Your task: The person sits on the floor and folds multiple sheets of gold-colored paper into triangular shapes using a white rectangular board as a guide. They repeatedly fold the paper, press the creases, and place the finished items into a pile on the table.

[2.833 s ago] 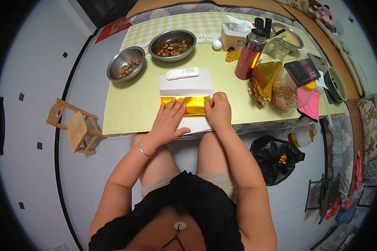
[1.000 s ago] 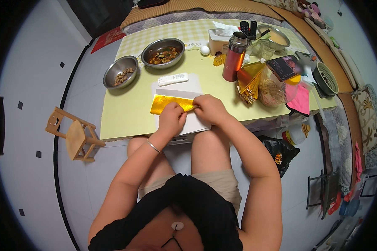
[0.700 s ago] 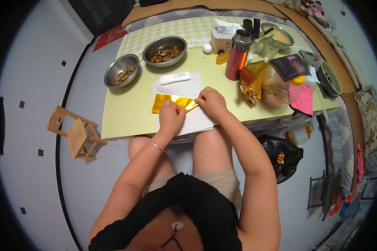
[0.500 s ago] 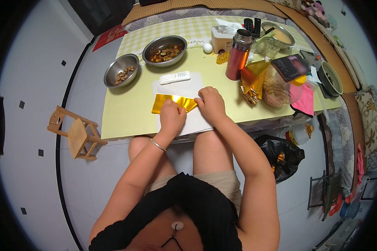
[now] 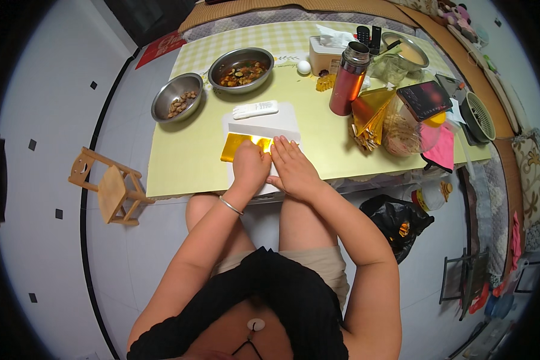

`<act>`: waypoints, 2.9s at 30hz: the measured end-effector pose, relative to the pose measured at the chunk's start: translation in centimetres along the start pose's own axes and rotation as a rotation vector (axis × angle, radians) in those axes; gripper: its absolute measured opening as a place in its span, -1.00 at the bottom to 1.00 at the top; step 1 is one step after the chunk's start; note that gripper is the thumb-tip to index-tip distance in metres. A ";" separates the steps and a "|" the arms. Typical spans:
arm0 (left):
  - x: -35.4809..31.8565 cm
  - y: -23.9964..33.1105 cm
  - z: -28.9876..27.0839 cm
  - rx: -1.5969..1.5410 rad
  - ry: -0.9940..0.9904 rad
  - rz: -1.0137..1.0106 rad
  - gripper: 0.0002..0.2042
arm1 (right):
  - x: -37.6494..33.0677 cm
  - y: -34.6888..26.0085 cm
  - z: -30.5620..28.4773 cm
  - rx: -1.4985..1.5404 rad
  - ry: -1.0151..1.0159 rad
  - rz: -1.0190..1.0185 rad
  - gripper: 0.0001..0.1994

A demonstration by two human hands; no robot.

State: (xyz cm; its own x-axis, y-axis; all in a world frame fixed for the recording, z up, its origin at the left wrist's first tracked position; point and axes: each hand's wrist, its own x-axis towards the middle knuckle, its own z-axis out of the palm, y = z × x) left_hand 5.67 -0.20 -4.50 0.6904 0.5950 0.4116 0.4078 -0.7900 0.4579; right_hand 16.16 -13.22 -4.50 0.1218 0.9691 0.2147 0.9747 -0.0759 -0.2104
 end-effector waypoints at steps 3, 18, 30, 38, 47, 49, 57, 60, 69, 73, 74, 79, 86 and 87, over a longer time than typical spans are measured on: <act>0.0 0.3 -0.1 -0.010 0.016 -0.027 -0.75 | 0.0 0.0 0.0 -0.014 -0.018 0.009 -0.11; -0.6 -8.1 -10.1 -0.023 -0.181 0.591 -0.62 | 0.0 0.3 -2.5 0.142 -0.170 -0.102 -0.29; -3.7 -6.7 -10.6 -0.059 -0.234 0.727 -0.65 | -0.5 3.3 -3.2 0.302 -0.180 -0.237 -0.45; -3.5 -7.4 -10.4 -0.180 -0.281 0.619 -0.68 | 0.5 1.8 -1.7 0.451 -0.061 -0.188 -0.61; -4.0 -6.5 -10.3 -0.067 -0.259 0.673 -0.69 | -0.3 1.4 -1.8 0.504 -0.002 -0.147 -0.81; -4.3 -6.5 -10.1 -0.060 -0.222 0.678 -0.70 | -0.3 1.6 -1.8 0.521 -0.016 -0.142 -0.81; -3.7 -7.0 -9.0 -0.118 -0.198 0.634 -0.76 | 0.7 -2.5 -0.5 0.422 0.140 -0.031 -0.76; -3.0 -7.3 -8.9 -0.074 -0.250 0.636 -0.76 | 1.0 -5.1 -0.9 0.271 0.213 0.013 -0.72; -0.9 -8.5 -7.7 -0.417 -0.190 0.178 -0.61 | 2.2 -6.5 2.7 0.281 0.430 0.234 -0.80; -0.4 -9.2 -6.5 -0.318 -0.158 0.079 -0.57 | 2.6 -7.0 2.6 0.278 0.446 0.276 -0.78; -0.3 -9.0 -6.3 -0.288 -0.151 0.083 -0.56 | 2.6 -7.1 2.8 0.270 0.449 0.286 -0.77; 0.1 -7.7 -5.8 -0.144 -0.106 0.130 -0.54 | 2.6 -7.3 2.9 0.255 0.468 0.307 -0.74; 0.6 -7.2 -5.2 -0.069 -0.123 0.174 -0.49 | 2.7 -7.1 3.3 0.265 0.489 0.310 -0.80; 0.7 -7.1 -5.3 -0.058 -0.132 0.171 -0.48 | 2.7 -7.2 3.1 0.272 0.482 0.310 -0.79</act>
State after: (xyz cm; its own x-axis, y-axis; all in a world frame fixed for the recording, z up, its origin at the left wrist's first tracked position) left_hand 0.09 6.63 -3.29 0.8202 0.4254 0.3824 0.2457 -0.8657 0.4360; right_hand 8.93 -9.32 -5.38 0.5237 0.6920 0.4969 0.8055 -0.2123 -0.5533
